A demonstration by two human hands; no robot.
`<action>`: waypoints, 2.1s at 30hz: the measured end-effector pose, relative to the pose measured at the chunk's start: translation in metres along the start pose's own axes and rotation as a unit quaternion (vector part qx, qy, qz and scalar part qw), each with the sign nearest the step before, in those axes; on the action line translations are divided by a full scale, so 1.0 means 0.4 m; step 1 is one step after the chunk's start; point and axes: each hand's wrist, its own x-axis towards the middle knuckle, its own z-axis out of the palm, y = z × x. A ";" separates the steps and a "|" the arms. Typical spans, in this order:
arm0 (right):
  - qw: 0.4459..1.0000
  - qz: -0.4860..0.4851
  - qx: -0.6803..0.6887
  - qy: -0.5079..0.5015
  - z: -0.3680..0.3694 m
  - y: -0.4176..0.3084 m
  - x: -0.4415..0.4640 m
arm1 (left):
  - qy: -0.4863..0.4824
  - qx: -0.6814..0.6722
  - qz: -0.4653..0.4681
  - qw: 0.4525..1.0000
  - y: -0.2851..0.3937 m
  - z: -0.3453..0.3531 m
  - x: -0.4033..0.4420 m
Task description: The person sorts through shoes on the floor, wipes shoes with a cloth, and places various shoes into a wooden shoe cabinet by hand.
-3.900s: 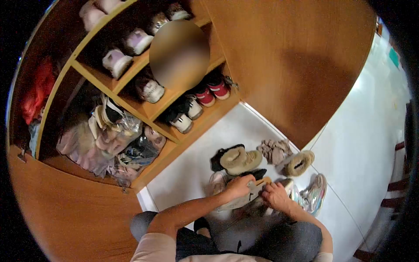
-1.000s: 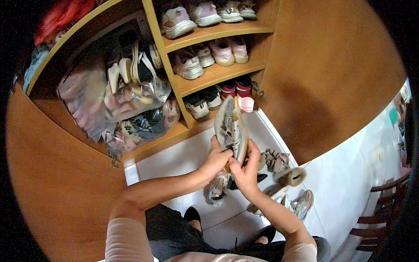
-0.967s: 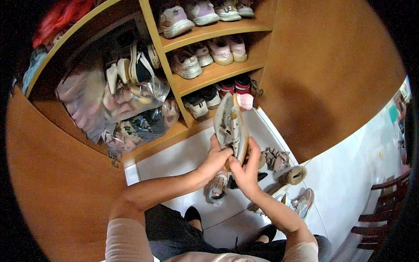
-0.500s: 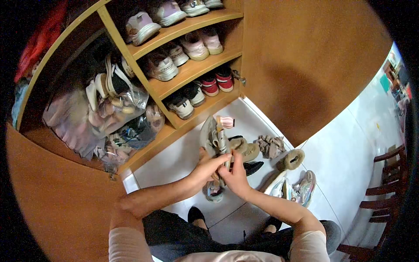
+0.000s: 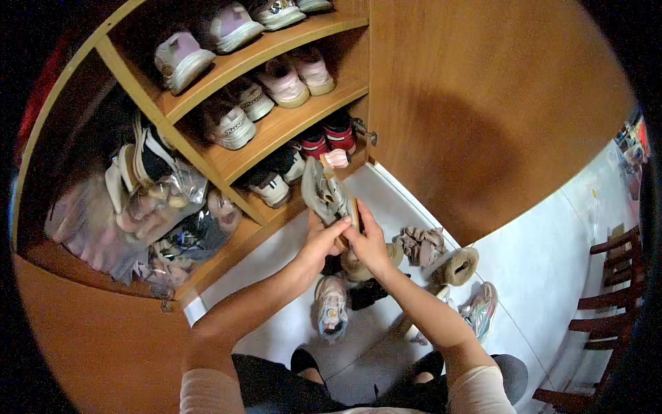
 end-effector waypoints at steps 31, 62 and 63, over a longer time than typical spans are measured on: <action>0.982 -0.166 -0.046 0.070 0.205 -0.007 0.529 | 0.281 0.165 0.206 0.923 0.112 -0.176 0.500; 0.846 -0.060 -0.387 -0.362 -0.237 0.191 0.059 | 0.047 0.550 0.359 0.753 0.042 -0.034 0.412; 0.875 -0.051 -0.351 -0.330 -0.243 0.223 0.023 | -0.029 0.470 0.305 0.828 -0.016 -0.031 0.366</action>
